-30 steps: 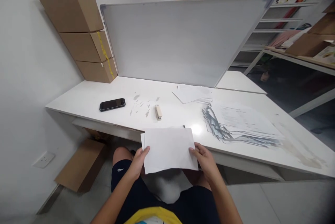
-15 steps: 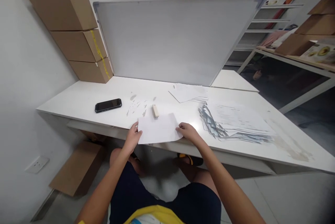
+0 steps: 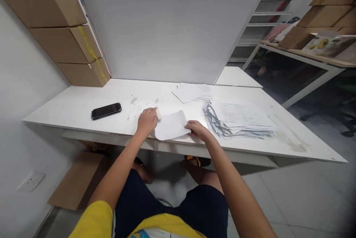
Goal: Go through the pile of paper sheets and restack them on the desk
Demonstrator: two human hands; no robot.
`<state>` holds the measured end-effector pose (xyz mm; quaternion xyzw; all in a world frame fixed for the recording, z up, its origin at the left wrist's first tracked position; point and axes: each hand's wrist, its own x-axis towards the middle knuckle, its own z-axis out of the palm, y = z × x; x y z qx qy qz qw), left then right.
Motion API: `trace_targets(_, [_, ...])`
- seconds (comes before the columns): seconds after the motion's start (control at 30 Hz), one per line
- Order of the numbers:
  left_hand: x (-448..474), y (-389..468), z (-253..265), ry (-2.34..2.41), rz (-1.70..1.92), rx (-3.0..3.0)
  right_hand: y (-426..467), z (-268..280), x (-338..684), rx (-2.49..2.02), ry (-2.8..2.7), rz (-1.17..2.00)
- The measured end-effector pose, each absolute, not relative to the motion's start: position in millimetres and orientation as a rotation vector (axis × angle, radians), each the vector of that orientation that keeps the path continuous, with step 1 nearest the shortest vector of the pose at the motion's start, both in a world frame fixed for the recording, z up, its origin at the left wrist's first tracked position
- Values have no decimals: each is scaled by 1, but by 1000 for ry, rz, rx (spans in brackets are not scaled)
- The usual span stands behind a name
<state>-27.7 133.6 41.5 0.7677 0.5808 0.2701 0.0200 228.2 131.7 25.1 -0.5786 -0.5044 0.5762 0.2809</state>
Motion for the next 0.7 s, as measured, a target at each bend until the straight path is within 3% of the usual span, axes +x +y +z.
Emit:
trace_targets(0.13, [-13, 173, 51, 1479, 658, 2544, 131, 23, 228, -1531, -1367, 1527])
trace_targets(0.43, [-1, 170, 22, 1487, 686, 2514, 127, 27, 223, -1529, -1370, 1387])
trace_targets(0.7, [3, 181, 48, 1460, 598, 2421, 130, 40, 249, -1591, -1340, 1337])
